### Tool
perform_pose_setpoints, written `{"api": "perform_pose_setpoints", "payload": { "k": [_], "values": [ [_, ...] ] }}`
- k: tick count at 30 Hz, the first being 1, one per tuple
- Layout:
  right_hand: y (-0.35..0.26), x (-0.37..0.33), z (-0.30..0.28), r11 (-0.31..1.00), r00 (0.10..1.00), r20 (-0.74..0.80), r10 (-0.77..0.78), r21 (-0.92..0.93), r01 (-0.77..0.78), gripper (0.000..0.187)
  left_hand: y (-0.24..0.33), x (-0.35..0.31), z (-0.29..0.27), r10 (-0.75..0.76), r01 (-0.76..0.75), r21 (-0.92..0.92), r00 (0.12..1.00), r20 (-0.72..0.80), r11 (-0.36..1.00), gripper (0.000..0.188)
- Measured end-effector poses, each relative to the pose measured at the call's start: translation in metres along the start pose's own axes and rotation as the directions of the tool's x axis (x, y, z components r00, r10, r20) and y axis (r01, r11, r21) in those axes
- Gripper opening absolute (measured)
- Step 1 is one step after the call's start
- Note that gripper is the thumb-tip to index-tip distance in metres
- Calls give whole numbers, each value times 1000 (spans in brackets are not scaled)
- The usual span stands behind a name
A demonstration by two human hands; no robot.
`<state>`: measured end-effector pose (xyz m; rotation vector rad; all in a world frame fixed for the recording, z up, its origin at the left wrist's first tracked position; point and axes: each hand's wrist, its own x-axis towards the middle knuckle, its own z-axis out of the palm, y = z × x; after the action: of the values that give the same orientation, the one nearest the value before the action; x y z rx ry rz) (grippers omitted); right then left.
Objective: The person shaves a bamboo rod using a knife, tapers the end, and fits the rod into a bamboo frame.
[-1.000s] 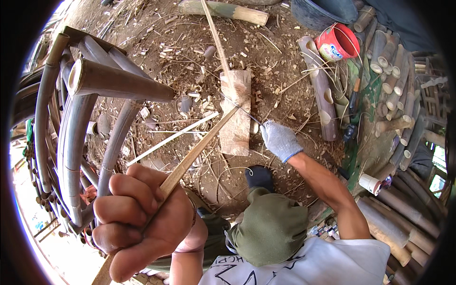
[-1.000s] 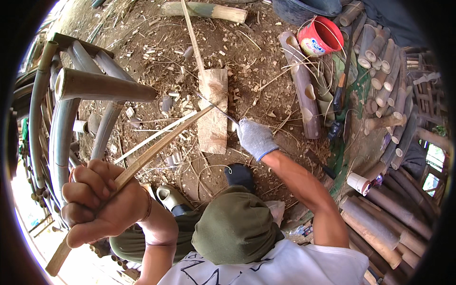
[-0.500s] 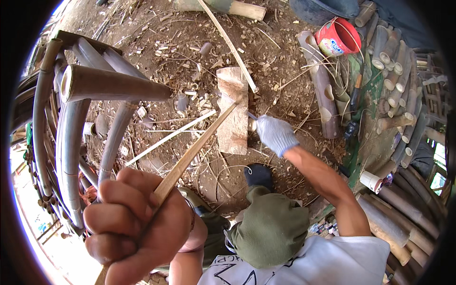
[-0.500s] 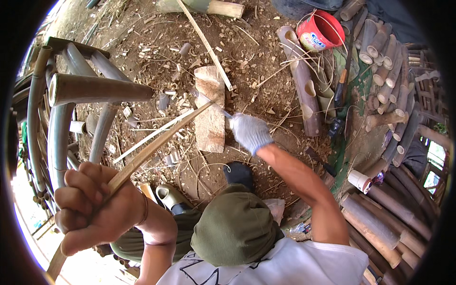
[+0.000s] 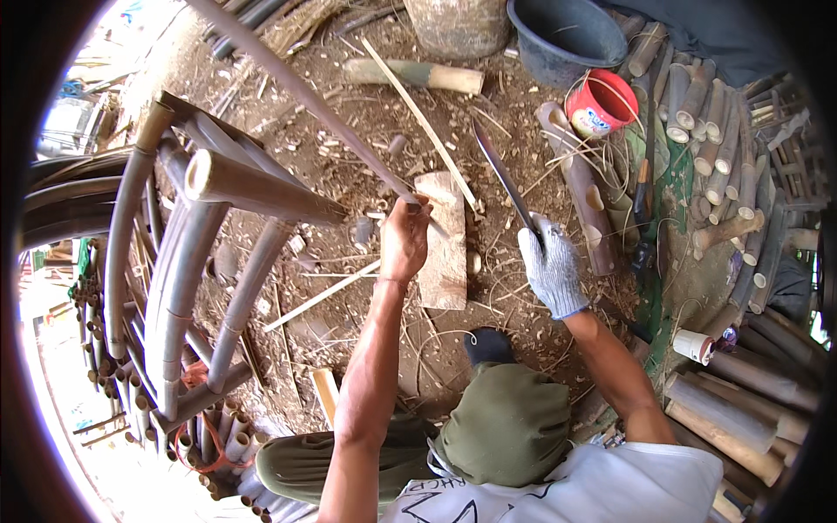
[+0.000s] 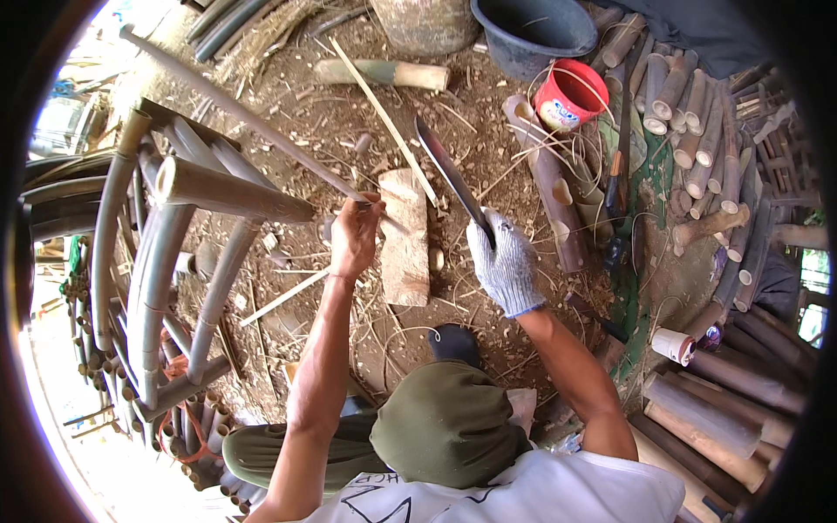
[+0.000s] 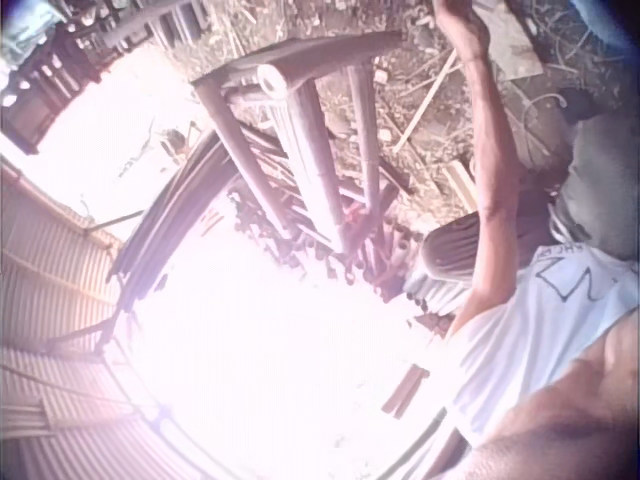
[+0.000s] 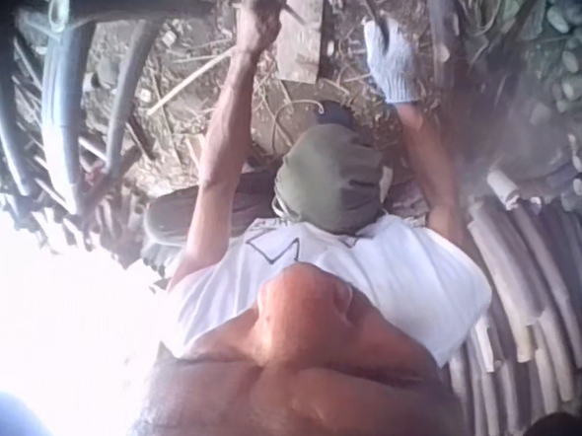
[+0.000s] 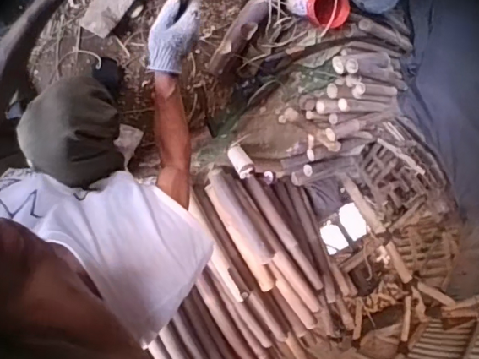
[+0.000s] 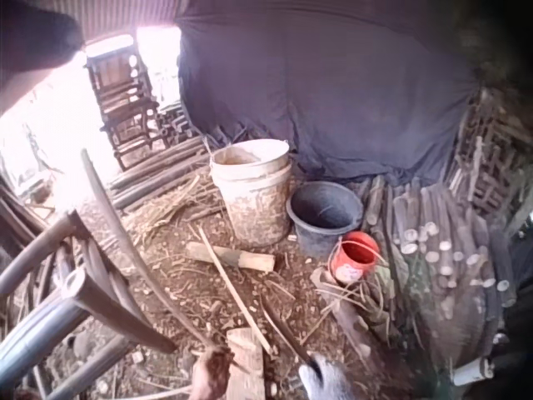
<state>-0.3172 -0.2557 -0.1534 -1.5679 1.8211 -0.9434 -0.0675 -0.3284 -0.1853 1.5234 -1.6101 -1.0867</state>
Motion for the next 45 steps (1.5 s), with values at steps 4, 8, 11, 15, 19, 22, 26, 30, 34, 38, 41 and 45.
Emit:
{"api": "perform_pose_setpoints", "payload": {
  "k": [4,8,11,15,19,22,26,30,34,38,41,45],
  "values": [
    [-25,11,-24,983,980,-71,-184,-22,183,41,73,-35,-28,-73,3,-336,978,-197,942,31],
    [-113,27,-43,964,961,78,-264,54,261,44,142,-104,-75,-227,153,-399,963,-145,904,41],
    [-157,25,-41,829,829,29,-559,3,559,43,169,-139,-93,-241,116,-510,953,-185,852,38],
    [-197,-2,-45,750,742,167,-650,-14,661,44,193,-170,-109,-159,0,-458,938,-307,889,32],
    [-203,-23,-45,696,701,241,-672,-120,708,49,205,-190,-108,-138,55,-242,929,-343,969,24],
    [-200,-19,-44,743,751,210,-626,-131,656,53,206,-201,-98,-146,29,-307,920,-365,951,30],
    [-197,11,-61,870,887,144,-439,-177,460,56,202,-235,-89,-175,101,-288,954,-242,952,35],
    [-177,49,-86,805,877,110,-468,-355,475,55,175,-293,-89,-143,97,-204,963,-227,974,33],
    [-174,62,-109,893,934,77,-349,-274,357,57,174,-322,-99,-156,140,-119,978,-141,983,32],
    [-161,76,-107,781,869,40,-494,-418,464,56,163,-347,-93,-210,164,-277,967,-145,947,35],
    [-165,61,-106,847,890,136,-434,-275,455,56,160,-349,-101,-189,157,-189,969,-160,969,37],
    [-153,51,-106,579,642,230,-732,-288,763,57,160,-349,-101,-146,127,-119,975,-166,985,37]
  ]
}}
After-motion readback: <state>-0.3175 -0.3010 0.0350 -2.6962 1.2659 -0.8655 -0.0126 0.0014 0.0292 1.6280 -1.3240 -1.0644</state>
